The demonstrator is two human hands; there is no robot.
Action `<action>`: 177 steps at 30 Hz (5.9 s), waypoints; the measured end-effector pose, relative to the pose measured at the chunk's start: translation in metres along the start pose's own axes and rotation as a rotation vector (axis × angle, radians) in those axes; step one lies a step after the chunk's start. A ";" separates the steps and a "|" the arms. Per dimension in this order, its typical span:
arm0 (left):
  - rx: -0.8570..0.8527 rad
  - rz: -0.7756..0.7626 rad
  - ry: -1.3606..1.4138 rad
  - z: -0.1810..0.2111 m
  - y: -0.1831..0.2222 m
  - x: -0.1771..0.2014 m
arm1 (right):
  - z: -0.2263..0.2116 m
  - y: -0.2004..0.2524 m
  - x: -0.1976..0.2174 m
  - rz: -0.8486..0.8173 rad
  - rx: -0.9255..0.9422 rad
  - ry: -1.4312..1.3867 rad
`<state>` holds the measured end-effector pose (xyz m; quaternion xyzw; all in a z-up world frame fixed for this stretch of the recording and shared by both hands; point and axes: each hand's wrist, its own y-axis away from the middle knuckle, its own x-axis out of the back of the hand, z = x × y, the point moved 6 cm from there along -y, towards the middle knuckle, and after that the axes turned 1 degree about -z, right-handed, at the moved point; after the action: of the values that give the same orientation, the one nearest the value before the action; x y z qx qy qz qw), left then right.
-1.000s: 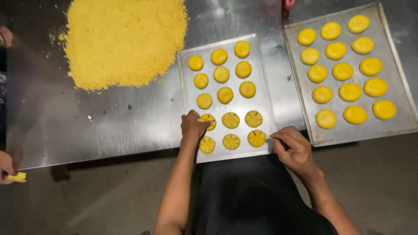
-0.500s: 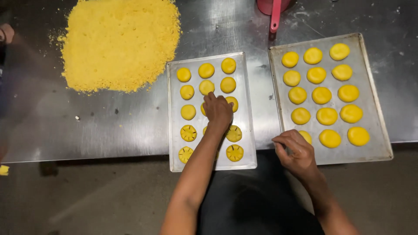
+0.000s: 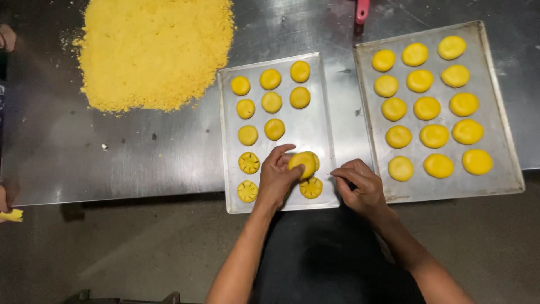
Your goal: Using a small tool to press patterns into yellow dough balls on a baking tray.
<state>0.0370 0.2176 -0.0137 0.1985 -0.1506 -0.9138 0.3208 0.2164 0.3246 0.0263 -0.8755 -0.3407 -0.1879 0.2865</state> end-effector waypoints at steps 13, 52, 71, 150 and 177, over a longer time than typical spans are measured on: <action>0.022 -0.042 0.119 0.001 0.059 0.047 | -0.064 0.018 -0.052 -0.236 -0.019 0.048; -0.011 -0.296 -0.109 -0.019 0.131 0.111 | -0.177 0.095 -0.086 0.048 -0.076 0.121; 0.026 -0.328 -0.023 -0.026 0.139 0.111 | -0.177 0.103 -0.094 0.037 -0.029 0.124; -0.034 0.152 0.077 0.008 -0.016 0.018 | 0.023 -0.029 -0.002 -0.184 -0.026 -0.036; -0.048 -0.169 0.086 0.002 0.038 0.087 | -0.084 -0.008 -0.073 -0.086 -0.010 0.000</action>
<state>-0.0064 0.1333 -0.0198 0.2417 -0.0975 -0.9317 0.2532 0.1489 0.2407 0.0552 -0.8616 -0.3769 -0.2017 0.2738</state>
